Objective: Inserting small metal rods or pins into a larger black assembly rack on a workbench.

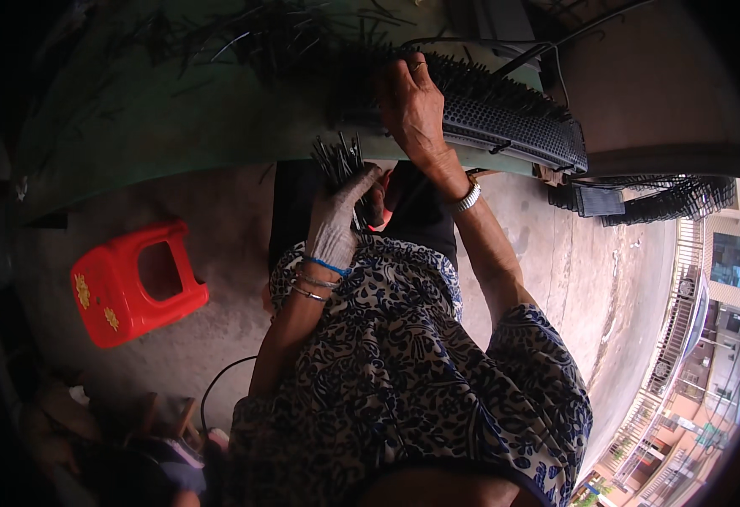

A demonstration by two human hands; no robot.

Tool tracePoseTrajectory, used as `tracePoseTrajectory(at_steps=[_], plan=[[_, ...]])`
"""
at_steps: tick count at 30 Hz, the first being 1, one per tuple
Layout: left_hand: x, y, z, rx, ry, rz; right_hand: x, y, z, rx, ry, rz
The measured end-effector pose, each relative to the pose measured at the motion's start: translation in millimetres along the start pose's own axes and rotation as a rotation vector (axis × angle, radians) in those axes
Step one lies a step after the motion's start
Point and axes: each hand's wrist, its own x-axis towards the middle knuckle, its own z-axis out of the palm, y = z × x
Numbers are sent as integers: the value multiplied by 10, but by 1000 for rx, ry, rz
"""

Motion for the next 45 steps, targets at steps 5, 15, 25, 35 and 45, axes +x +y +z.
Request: tracePoseTrajectory(at_steps=[5, 15, 25, 35, 45], plan=[[26, -14, -8, 42, -19, 93, 37, -60, -56, 12, -65, 96], [8, 59, 117, 103, 62, -7, -13, 98, 50, -133, -175, 70], [21, 114, 127, 245, -56, 96, -208, -123, -582, 689, -551, 384], [213, 28, 60, 268, -51, 192, -187, -92, -615, 789, -306, 509], [276, 147, 148, 159, 7, -141, -112, 176, -257, 267, 199, 192]])
